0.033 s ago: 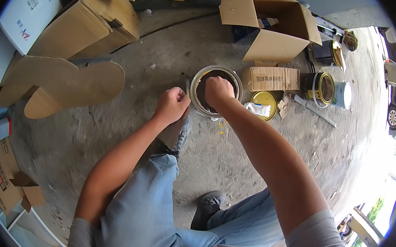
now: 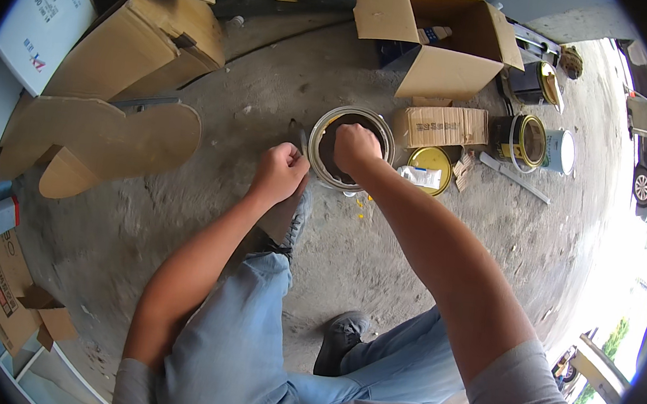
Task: The person applies a yellow body filler to a silver car's rear quarter panel using a spreader, then walks to a workbench to load more filler from a can onto the spreader. The person returns to a black car and applies the filler to a damaged area on the driver's door.
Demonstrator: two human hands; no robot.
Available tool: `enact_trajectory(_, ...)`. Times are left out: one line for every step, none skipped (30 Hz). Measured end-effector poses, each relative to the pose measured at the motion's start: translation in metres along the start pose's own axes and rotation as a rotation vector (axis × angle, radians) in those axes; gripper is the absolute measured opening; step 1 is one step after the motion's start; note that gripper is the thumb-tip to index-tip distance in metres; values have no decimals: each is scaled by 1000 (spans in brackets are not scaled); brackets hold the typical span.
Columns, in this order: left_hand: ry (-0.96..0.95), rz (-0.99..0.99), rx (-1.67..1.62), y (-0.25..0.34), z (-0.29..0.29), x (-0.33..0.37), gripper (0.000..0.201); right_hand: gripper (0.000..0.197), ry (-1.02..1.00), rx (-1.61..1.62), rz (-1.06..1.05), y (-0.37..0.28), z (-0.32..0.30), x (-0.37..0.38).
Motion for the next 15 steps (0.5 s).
enact_trajectory(10,26,16,2,-1,1,20,22,13,36,17,5,1,3)
enact_trajectory(10,35,26,3,0,1,20,23,11,72,40,10,3,6)
enact_trajectory(7,41,35,3,0,1,21,24,11,87,44,14,5,8)
enact_trajectory(18,69,71,7,-1,1,21,26,-4,104,54,17,9,11)
enact_trajectory(31,96,105,10,-1,1,22,27,-16,114,69,19,12,13)
enact_trajectory(27,66,121,8,-1,2,23,32,6,167,84,20,12,16)
enact_trajectory(51,129,158,15,-2,1,23,34,-30,212,84,18,18,18)
enact_trajectory(59,136,177,16,-3,2,24,36,-44,253,87,14,22,20)
enact_trajectory(59,93,186,13,-2,2,24,38,-55,277,108,12,25,22)
enact_trajectory(85,118,220,16,-4,2,23,42,-66,343,102,7,27,24)
enact_trajectory(105,90,243,14,-5,2,24,46,-103,378,125,5,32,26)
enact_trajectory(131,45,256,10,-7,2,26,45,-118,393,103,0,33,27)
enact_trajectory(139,58,259,11,-7,2,26,44,-134,434,112,0,34,29)
enact_trajectory(150,51,253,11,-7,2,26,43,-193,462,123,0,39,29)
enact_trajectory(145,-15,245,4,-6,3,26,42,-251,491,134,0,44,29)
Point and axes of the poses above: each hand's wrist, its own x-axis towards the middle knuckle, its own z-axis out of the palm, y = z × x, the point moved 10 cm from there along x, towards the middle knuckle, and after that the axes turned 1 degree about -z, right-handed, at the moved point
